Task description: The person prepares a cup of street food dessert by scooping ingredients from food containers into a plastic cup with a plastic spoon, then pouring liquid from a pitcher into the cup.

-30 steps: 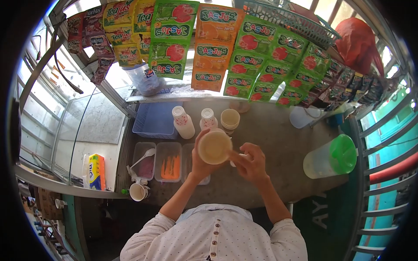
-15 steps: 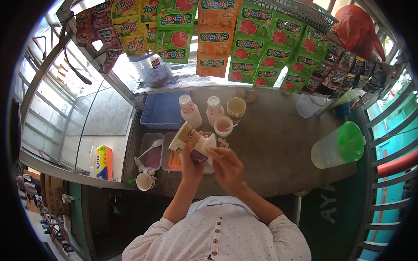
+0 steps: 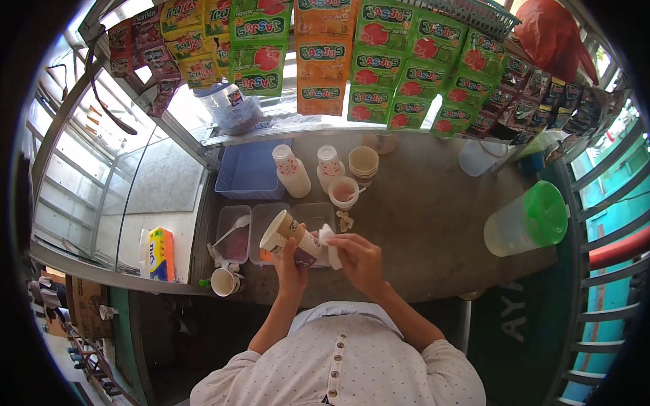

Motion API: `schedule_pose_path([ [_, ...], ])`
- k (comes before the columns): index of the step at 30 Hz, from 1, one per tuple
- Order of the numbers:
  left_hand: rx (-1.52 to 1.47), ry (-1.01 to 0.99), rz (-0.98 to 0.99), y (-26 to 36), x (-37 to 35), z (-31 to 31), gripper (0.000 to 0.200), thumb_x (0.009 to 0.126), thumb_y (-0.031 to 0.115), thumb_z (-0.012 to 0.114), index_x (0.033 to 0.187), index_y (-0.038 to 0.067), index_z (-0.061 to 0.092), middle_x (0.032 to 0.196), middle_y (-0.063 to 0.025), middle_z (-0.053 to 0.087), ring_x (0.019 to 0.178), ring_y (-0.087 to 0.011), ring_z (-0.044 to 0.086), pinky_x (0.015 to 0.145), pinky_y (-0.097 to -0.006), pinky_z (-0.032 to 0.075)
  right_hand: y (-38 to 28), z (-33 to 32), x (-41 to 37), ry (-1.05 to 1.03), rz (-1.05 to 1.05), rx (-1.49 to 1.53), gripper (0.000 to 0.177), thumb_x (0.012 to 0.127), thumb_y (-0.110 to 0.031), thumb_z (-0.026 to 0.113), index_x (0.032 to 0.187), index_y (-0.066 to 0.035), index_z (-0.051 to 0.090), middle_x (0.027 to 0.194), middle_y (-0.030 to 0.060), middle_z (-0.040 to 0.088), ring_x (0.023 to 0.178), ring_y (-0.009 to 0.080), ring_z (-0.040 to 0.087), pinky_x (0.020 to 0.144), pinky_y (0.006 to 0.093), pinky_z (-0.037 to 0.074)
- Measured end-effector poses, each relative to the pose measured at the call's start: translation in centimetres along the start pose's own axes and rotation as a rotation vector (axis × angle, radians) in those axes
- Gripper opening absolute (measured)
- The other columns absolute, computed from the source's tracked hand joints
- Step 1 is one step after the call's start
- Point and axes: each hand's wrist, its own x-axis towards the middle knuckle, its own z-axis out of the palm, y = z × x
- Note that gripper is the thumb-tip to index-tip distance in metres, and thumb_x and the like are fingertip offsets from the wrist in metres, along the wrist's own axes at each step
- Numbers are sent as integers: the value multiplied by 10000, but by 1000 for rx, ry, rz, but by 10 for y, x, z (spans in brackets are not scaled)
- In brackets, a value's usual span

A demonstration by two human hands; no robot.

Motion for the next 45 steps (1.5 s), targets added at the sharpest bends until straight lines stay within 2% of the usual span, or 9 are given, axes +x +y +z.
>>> schedule_pose_path([
  [4, 71, -23, 124, -8, -13, -11, 548, 816, 129, 685, 1271, -8, 412, 1168, -153, 566, 1017, -269, 604, 869, -377, 501, 7, -2, -22, -35, 358, 162, 214, 798, 71, 587, 958, -25, 692, 893, 66, 685, 769, 99, 623, 673, 222, 497],
  [6, 147, -13, 92, -16, -19, -22, 544, 801, 124, 703, 1254, -10, 432, 1158, -144, 572, 1018, -254, 603, 874, -366, 494, 19, 0, -32, -311, 526, 276, 195, 810, 36, 592, 971, -16, 688, 836, 50, 678, 761, 72, 594, 676, 222, 490],
  [12, 401, -135, 39, -35, -37, -35, 582, 702, 120, 790, 1175, 0, 472, 1066, -103, 607, 927, -174, 613, 820, -296, 493, 61, -13, -27, -152, 680, 340, 212, 821, -54, 446, 888, -13, 644, 726, 12, 595, 666, 45, 521, 601, 190, 413],
  [15, 810, -434, 272, -51, -38, -40, 809, 550, 116, 846, 1235, 53, 420, 1187, -141, 496, 1129, -261, 495, 948, -378, 414, 93, -25, -11, -12, 640, 258, 186, 851, -97, 505, 983, -34, 619, 713, -10, 573, 660, 38, 507, 578, 199, 393],
  [18, 859, -595, 150, -60, -39, -35, 827, 517, 116, 840, 1235, 76, 430, 1188, -132, 475, 1169, -299, 448, 981, -395, 379, 104, -33, 23, 80, 559, 108, 266, 866, -212, 596, 1068, -39, 591, 640, -9, 548, 606, 53, 502, 542, 239, 406],
  [25, 1186, -824, 126, -69, -31, -23, 797, 604, 251, 819, 1272, 93, 414, 1238, -123, 479, 1190, -306, 437, 1024, -457, 289, 117, -24, 60, -96, 339, -127, 312, 863, -266, 635, 1082, -43, 632, 612, 65, 597, 565, 78, 542, 516, 267, 424],
  [34, 1088, -745, 149, -56, -29, -24, 905, 581, 298, 844, 1329, 121, 366, 1292, -128, 452, 1218, -311, 430, 981, -476, 344, 81, -34, 50, 138, 295, 96, 199, 939, -162, 524, 1032, -41, 652, 650, -44, 485, 561, -1, 402, 479, 190, 310],
  [39, 1199, -687, 342, -34, -26, -13, 903, 599, 347, 848, 1325, 81, 382, 1292, -159, 450, 1201, -340, 437, 985, -452, 371, 67, -41, 30, 496, 352, 538, 150, 949, -175, 496, 959, -60, 591, 662, -47, 462, 564, 14, 414, 497, 191, 331],
  [45, 992, -602, 130, -46, -12, -4, 451, 895, 249, 598, 1277, 56, 456, 1200, -137, 525, 1093, -251, 511, 895, -328, 424, 50, -31, 6, 417, 655, 1282, 142, 960, -222, 470, 1012, -95, 506, 668, -14, 475, 522, 73, 404, 490, 234, 323],
])
